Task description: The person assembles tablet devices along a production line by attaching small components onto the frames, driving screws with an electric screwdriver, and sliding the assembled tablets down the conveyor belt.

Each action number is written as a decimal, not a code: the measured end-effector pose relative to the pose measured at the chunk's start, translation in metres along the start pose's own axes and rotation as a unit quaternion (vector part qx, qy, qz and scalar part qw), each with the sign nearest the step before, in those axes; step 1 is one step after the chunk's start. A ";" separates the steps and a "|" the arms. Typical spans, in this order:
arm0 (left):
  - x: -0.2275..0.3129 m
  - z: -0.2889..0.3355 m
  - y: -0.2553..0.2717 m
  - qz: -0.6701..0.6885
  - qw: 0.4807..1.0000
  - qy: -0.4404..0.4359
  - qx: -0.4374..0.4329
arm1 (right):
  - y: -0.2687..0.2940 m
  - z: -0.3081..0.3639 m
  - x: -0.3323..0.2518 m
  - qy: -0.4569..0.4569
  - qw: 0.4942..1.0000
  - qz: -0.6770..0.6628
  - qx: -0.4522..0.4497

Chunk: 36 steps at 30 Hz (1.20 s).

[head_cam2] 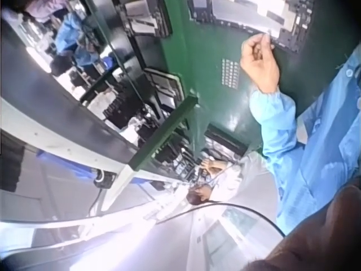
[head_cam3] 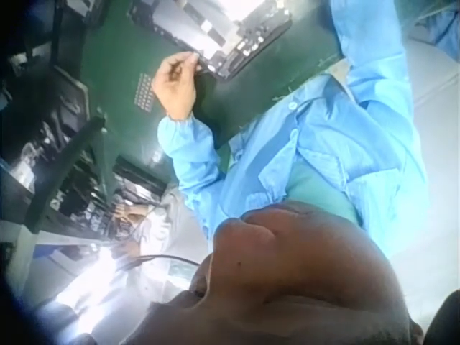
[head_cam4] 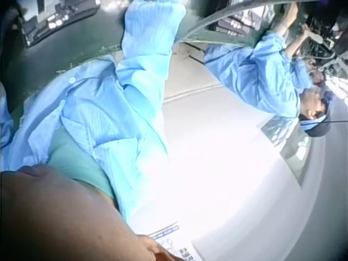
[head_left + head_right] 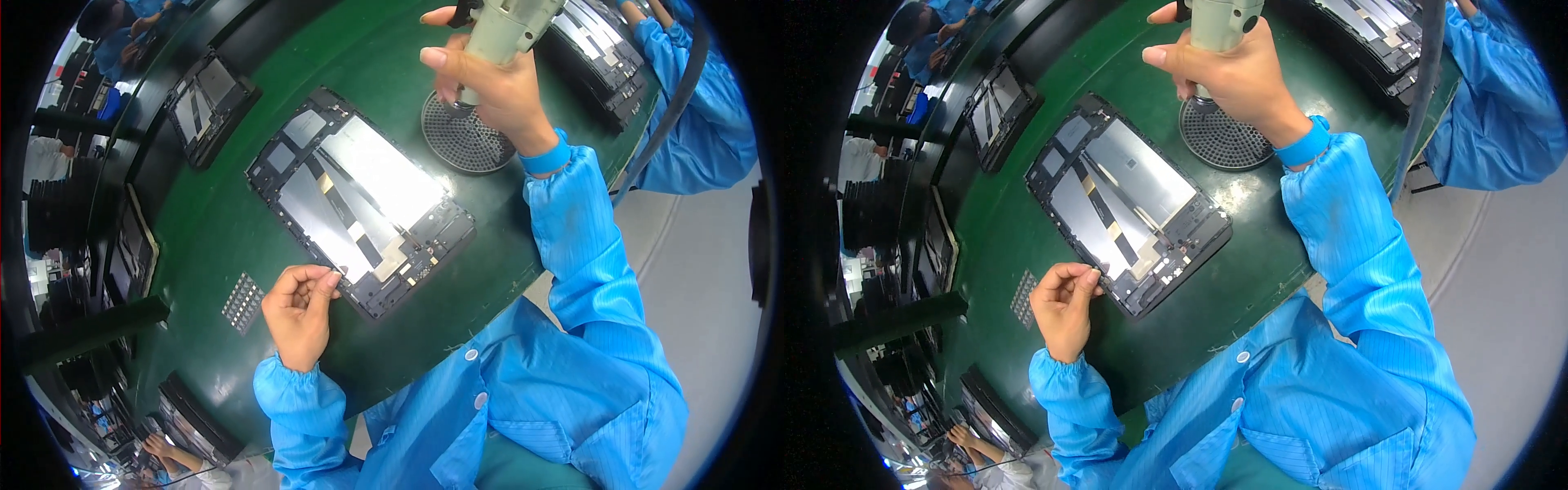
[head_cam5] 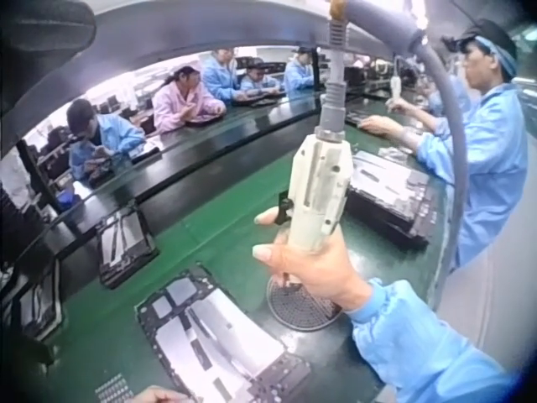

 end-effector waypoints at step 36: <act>0.038 -0.005 -0.041 -0.330 0.846 -0.414 -0.067 | -0.146 0.037 0.032 -0.098 0.974 0.061 -0.196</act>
Point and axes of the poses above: each hand's wrist, its own z-axis away from the middle knuckle, its own y-axis out of the back of the hand, x = y × z, the point moved 7 cm from there along -z, towards the middle knuckle, and after that the axes turned 14 degrees about -y, right-handed, at the moved point
